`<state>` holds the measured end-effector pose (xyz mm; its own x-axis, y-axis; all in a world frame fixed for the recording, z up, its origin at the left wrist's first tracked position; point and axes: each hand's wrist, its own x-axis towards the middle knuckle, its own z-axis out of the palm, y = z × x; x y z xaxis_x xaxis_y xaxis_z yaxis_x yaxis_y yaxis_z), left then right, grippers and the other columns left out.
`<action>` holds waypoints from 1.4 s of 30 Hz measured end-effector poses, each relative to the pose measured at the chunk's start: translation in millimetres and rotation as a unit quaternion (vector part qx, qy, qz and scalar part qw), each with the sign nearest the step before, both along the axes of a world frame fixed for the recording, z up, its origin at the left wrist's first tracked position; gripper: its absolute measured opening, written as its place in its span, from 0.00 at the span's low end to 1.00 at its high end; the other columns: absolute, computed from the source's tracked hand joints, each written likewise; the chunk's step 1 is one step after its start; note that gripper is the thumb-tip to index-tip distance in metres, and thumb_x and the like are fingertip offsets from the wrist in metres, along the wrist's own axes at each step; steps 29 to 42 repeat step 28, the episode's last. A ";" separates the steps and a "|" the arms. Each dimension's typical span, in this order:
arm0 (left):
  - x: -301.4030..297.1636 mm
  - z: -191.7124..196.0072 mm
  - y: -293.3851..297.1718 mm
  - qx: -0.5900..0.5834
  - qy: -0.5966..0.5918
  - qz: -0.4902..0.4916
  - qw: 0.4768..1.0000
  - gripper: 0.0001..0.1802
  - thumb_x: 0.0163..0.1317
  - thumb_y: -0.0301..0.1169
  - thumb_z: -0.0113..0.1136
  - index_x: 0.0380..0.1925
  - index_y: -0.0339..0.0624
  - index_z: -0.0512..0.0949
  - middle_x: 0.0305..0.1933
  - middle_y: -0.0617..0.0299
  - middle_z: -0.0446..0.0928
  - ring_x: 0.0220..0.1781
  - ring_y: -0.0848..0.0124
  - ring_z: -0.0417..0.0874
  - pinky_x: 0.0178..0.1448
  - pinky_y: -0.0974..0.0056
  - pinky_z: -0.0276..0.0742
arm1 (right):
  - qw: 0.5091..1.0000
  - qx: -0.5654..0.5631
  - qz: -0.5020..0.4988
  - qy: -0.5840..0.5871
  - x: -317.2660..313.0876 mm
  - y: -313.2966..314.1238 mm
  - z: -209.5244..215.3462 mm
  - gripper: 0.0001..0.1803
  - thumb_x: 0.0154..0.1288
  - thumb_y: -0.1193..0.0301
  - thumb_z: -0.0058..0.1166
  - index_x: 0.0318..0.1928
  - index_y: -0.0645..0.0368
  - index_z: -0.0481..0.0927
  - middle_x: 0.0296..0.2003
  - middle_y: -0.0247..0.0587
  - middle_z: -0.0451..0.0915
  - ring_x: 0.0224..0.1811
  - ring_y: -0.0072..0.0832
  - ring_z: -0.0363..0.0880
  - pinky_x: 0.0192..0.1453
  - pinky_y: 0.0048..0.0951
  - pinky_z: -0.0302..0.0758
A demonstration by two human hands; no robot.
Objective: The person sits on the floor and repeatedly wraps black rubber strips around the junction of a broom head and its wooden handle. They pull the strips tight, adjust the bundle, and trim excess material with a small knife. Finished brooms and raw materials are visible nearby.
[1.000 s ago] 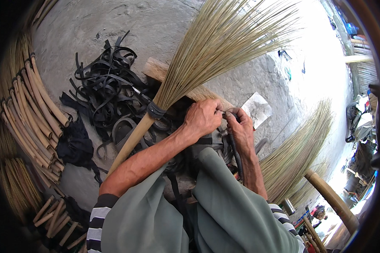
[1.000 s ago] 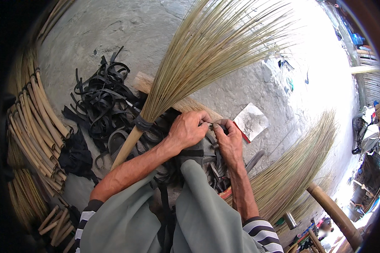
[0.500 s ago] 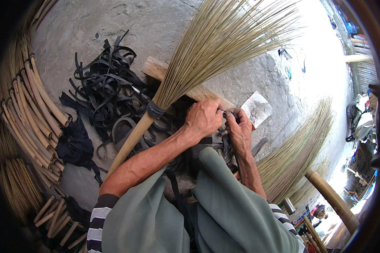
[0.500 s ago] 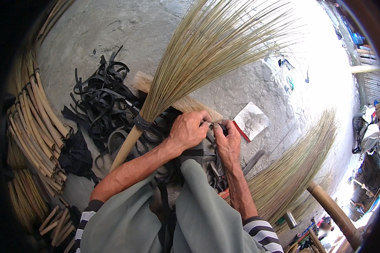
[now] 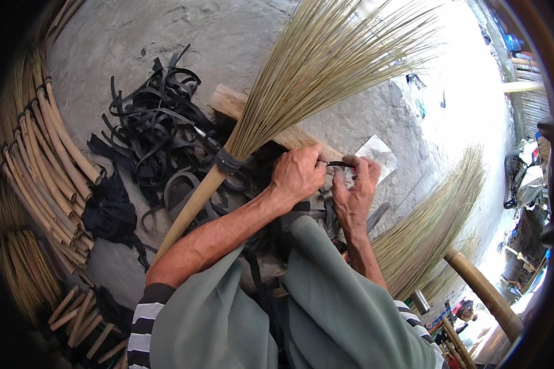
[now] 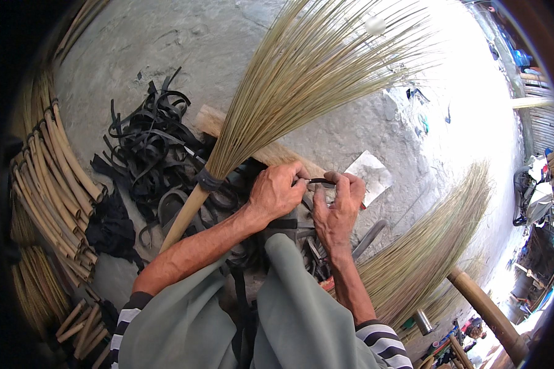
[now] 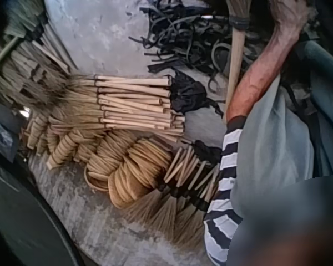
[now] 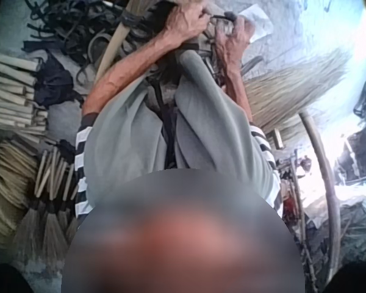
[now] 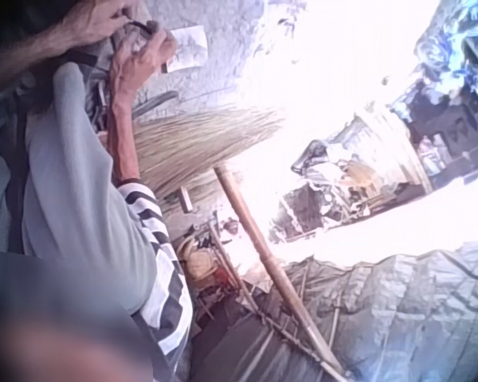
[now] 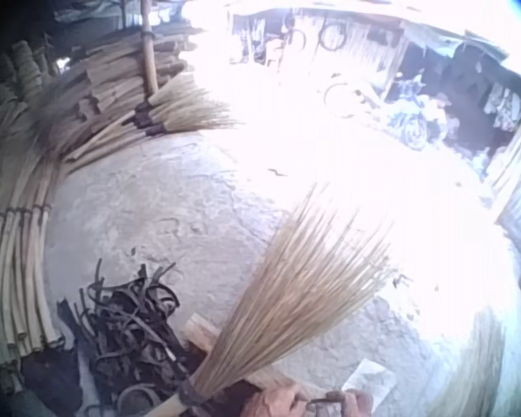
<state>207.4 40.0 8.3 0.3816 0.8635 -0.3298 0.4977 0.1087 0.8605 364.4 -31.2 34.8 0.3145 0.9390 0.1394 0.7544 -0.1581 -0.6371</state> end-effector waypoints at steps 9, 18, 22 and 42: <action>5.3 -11.1 -10.3 0.115 -0.021 0.020 0.993 0.10 0.74 0.36 0.66 0.41 0.40 0.81 0.37 0.37 0.86 0.43 0.30 0.87 0.45 0.31 0.80 | 0.996 -0.024 0.080 0.045 4.9 -5.6 -15.5 0.16 0.68 0.77 0.70 0.55 0.62 0.86 0.46 0.55 0.87 0.50 0.56 0.86 0.56 0.51 0.83; -2.3 0.7 -13.6 0.011 -0.018 0.011 1.000 0.11 0.70 0.33 0.68 0.46 0.40 0.89 0.42 0.41 0.91 0.49 0.37 0.93 0.54 0.40 0.87 | 0.994 -0.025 0.083 0.071 9.8 -12.4 -19.4 0.11 0.76 0.70 0.69 0.54 0.60 0.88 0.43 0.54 0.88 0.46 0.55 0.90 0.50 0.47 0.85; -7.8 0.2 -17.6 0.004 -0.026 0.008 1.000 0.12 0.71 0.31 0.65 0.48 0.38 0.90 0.43 0.40 0.92 0.50 0.38 0.94 0.56 0.42 0.88 | 0.990 -0.054 0.080 0.104 7.8 -15.3 -24.8 0.11 0.77 0.70 0.69 0.53 0.61 0.88 0.44 0.55 0.89 0.47 0.54 0.91 0.52 0.46 0.86; -11.1 6.9 -20.2 -0.015 -0.033 0.014 0.999 0.13 0.70 0.32 0.65 0.48 0.37 0.90 0.43 0.41 0.92 0.50 0.38 0.94 0.57 0.42 0.88 | 0.995 -0.034 0.088 0.045 3.1 -15.1 -23.9 0.09 0.77 0.71 0.68 0.52 0.63 0.86 0.43 0.57 0.87 0.47 0.56 0.89 0.51 0.50 0.85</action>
